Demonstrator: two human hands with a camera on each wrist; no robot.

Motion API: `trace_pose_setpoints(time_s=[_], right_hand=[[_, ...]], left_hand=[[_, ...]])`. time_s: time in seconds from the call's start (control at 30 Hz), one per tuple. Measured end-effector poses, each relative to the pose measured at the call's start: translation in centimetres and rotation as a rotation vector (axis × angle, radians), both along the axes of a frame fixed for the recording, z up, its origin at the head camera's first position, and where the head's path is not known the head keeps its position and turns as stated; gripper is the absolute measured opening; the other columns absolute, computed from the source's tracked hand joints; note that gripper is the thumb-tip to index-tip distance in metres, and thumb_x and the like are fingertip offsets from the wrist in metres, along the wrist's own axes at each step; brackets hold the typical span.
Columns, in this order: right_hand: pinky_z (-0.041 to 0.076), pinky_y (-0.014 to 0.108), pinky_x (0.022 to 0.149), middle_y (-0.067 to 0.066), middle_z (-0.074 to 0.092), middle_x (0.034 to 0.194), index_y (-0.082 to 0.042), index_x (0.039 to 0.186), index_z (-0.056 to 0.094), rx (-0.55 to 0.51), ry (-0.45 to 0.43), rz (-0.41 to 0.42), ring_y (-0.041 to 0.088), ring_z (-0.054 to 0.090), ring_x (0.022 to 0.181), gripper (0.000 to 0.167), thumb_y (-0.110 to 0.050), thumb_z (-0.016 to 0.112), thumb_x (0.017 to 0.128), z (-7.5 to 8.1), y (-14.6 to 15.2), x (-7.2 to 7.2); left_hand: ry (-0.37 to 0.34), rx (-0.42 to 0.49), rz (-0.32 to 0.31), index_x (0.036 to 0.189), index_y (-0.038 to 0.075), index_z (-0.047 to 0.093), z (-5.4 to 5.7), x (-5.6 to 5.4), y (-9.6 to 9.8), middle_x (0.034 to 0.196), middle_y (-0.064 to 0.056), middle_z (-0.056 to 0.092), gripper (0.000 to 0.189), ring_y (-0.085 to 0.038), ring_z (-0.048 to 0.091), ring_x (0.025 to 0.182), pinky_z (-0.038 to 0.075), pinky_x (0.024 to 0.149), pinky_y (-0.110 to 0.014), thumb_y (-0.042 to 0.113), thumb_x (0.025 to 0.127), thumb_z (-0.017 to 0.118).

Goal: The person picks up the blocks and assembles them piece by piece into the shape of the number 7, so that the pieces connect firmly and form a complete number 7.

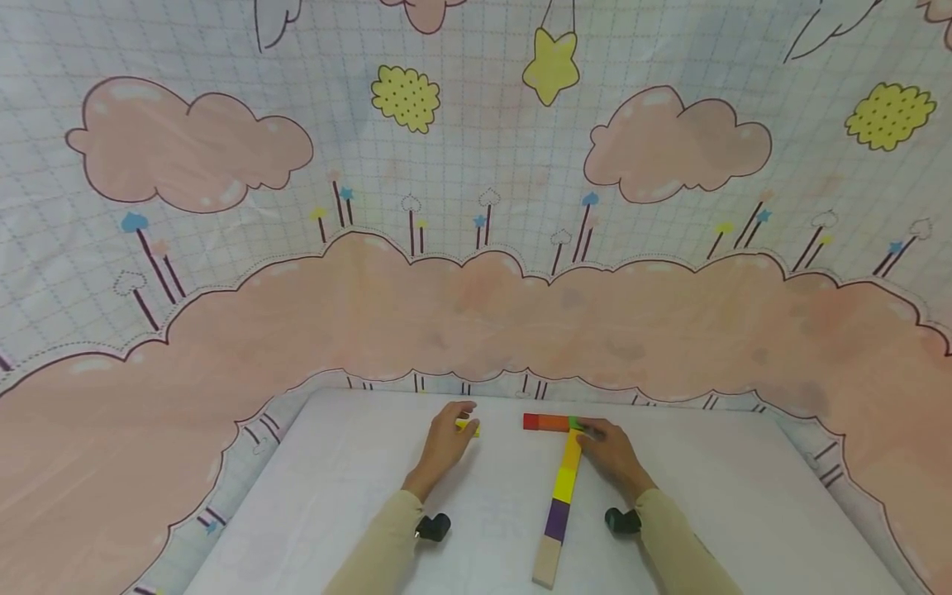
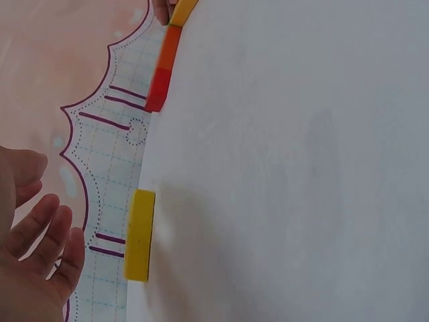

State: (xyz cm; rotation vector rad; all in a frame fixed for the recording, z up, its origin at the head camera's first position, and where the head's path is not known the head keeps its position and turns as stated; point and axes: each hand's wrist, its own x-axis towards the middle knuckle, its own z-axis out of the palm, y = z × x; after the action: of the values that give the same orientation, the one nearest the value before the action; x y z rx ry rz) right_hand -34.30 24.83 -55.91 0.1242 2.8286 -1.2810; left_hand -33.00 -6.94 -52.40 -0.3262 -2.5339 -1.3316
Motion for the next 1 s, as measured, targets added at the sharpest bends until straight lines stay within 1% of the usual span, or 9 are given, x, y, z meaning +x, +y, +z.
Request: trace_pose_setpoints(time_s=[0.17,0.27,0.43,0.53,0.73,1.0], right_hand=[[0.029,0.060,0.114,0.016,0.049,0.147,-0.018,0.135,0.059,-0.002,-0.003,-0.009,0.038,0.041,0.137,0.041,-0.030,0.062,0.096,0.0,0.0,0.0],[0.029,0.060,0.114,0.016,0.049,0.147,-0.018,0.135,0.059,-0.009,-0.009,-0.014,0.038,0.040,0.138,0.041,-0.029,0.062,0.096,0.1,0.0,0.0],[0.029,0.060,0.114,0.016,0.049,0.147,-0.018,0.134,0.060,-0.001,-0.001,-0.013,0.039,0.040,0.137,0.041,-0.029,0.062,0.095,0.0,0.0,0.2],[0.030,0.061,0.113,0.016,0.049,0.146,-0.017,0.135,0.060,0.009,0.007,-0.013,0.039,0.040,0.137,0.041,-0.028,0.062,0.095,0.0,-0.1,0.3],[0.031,0.060,0.113,0.016,0.050,0.146,-0.016,0.134,0.060,0.004,0.018,-0.010,0.039,0.041,0.137,0.040,-0.026,0.062,0.095,0.1,-0.1,0.4],[0.026,0.061,0.115,0.015,0.049,0.147,-0.018,0.133,0.061,-0.064,-0.008,-0.014,0.039,0.038,0.139,0.040,-0.028,0.063,0.094,0.3,-0.1,0.7]], left_hand=[[-0.009,0.006,0.018,0.123,0.006,0.062,-0.3,-0.1,-0.8,0.119,-0.011,0.064,0.030,-0.026,0.061,0.110,0.051,0.095,-0.044,0.014,0.094,0.065],[-0.004,0.007,0.028,0.123,0.005,0.062,-0.6,-0.1,-1.3,0.118,-0.011,0.064,0.030,-0.027,0.062,0.109,0.052,0.094,-0.044,0.013,0.094,0.065],[0.008,0.042,0.038,0.122,0.001,0.062,-1.0,-0.3,-2.2,0.118,-0.017,0.064,0.031,-0.030,0.062,0.107,0.052,0.091,-0.046,0.010,0.093,0.065],[-0.009,0.054,0.043,0.123,0.000,0.062,-1.1,-0.4,-2.7,0.119,-0.018,0.064,0.032,-0.031,0.061,0.108,0.052,0.093,-0.047,0.011,0.093,0.064],[-0.048,0.037,0.066,0.124,0.003,0.061,-1.3,-0.7,-3.4,0.120,-0.016,0.064,0.032,-0.029,0.061,0.110,0.051,0.096,-0.046,0.012,0.094,0.064],[-0.119,0.028,0.086,0.126,0.006,0.061,-1.6,-0.5,-4.1,0.122,-0.014,0.063,0.033,-0.029,0.059,0.115,0.048,0.100,-0.048,0.014,0.094,0.064]])
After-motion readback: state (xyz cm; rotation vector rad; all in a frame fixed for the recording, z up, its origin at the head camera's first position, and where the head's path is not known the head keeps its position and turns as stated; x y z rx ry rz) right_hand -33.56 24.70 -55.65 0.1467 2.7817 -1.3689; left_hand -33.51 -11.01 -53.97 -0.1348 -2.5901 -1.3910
